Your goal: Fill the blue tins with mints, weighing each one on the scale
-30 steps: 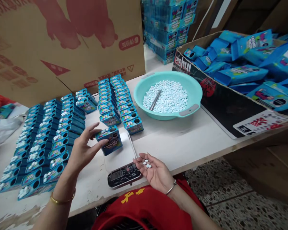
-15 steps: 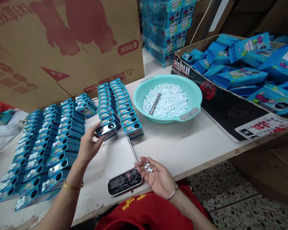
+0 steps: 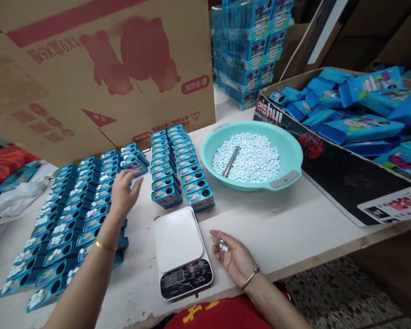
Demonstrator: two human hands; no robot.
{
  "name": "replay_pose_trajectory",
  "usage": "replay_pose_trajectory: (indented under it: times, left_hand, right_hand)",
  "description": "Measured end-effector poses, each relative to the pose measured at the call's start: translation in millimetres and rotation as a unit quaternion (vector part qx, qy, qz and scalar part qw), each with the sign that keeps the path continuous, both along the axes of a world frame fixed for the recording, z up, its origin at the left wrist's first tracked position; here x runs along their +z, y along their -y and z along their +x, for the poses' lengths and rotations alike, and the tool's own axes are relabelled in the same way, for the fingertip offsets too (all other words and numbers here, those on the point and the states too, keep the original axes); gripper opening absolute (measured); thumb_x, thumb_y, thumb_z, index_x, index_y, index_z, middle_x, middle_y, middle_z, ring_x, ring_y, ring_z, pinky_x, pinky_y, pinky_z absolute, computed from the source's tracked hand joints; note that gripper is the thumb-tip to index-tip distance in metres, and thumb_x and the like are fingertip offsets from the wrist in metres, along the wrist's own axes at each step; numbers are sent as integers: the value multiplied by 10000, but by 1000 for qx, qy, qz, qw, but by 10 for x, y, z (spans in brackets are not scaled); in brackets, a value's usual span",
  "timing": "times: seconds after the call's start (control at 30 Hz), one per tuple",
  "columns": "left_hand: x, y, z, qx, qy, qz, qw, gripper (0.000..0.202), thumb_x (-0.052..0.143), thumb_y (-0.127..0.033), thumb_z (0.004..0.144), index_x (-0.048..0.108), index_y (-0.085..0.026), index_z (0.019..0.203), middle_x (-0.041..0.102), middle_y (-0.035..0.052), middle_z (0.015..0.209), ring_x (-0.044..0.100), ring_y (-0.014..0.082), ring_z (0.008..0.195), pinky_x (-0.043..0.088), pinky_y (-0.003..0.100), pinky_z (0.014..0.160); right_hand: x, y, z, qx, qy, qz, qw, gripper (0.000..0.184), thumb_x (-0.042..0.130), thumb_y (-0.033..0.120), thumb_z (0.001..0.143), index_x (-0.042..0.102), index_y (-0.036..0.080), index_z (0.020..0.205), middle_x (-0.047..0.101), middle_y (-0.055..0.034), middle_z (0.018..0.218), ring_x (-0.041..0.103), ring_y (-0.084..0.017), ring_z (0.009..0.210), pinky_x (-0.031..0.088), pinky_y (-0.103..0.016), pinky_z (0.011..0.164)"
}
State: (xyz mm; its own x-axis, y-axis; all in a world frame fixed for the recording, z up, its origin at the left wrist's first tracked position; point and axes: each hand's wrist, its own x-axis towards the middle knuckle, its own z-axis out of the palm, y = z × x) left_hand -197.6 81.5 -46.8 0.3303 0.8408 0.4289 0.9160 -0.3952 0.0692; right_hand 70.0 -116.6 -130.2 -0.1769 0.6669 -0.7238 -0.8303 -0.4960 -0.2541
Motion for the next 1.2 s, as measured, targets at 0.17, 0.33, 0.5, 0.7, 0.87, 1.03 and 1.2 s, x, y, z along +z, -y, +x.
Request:
replay_pose_trajectory:
  times: [0.17, 0.33, 0.5, 0.7, 0.87, 1.03, 1.2]
  left_hand:
    - [86, -774, -319, 105, -99, -36, 989, 295, 497, -262, 804, 601, -141, 1053, 533, 171, 1087, 471, 323, 1034, 384, 448, 849]
    - [11, -1090, -413, 73, -143, -57, 985, 209, 529, -240, 754, 633, -127, 895, 526, 204, 1065, 437, 357, 1038, 348, 501, 840]
    - [226, -972, -455, 15, -177, -66, 982, 123, 495, -205, 768, 610, -161, 775, 560, 148, 985, 487, 290, 937, 381, 424, 810]
    - [772, 7, -571, -50, -187, -99, 976, 212, 527, -396, 808, 560, -201, 734, 564, 61, 833, 481, 168, 580, 318, 262, 512]
    - [866, 1028, -362, -141, -179, -194, 954, 227, 514, -406, 825, 548, -230, 686, 574, 30, 744, 513, 147, 527, 280, 262, 457]
    - [617, 1462, -165, -138, -240, -254, 927, 179, 497, -328, 853, 578, -220, 736, 607, 37, 772, 569, 160, 570, 327, 265, 477]
    - [624, 1627, -208, -161, -175, -189, 953, 203, 524, -387, 848, 606, -211, 906, 630, 92, 1028, 620, 224, 864, 480, 342, 725]
  right_hand:
    - [-22, -150, -94, 65, 87, 52, 993, 285, 741, 241, 658, 693, 103, 903, 554, 21, 602, 448, -30, 441, 276, -134, 365]
    - [-4, -245, -213, 145, 148, 114, 972, 365, 765, 349, 628, 686, 111, 894, 502, 42, 532, 356, -14, 383, 138, -146, 361]
    - [14, -266, -451, 187, 162, 149, 957, 476, 762, 471, 582, 687, 104, 876, 462, 60, 523, 321, -4, 382, 83, -171, 385]
    - [66, -263, -909, 226, 136, 159, 952, 427, 733, 467, 587, 673, 100, 798, 445, 66, 506, 312, -10, 382, 79, -195, 379]
    - [77, -121, -1066, 221, 109, 151, 957, 350, 711, 404, 649, 672, 107, 831, 457, 64, 504, 307, -13, 371, 75, -184, 367]
    - [42, 23, -1082, 163, 84, 145, 972, 199, 699, 269, 686, 658, 112, 801, 483, 50, 496, 337, -21, 362, 110, -152, 334]
    - [15, 119, -965, 99, 76, 125, 984, 58, 608, 183, 766, 618, 126, 775, 534, 27, 543, 399, -29, 379, 207, -128, 311]
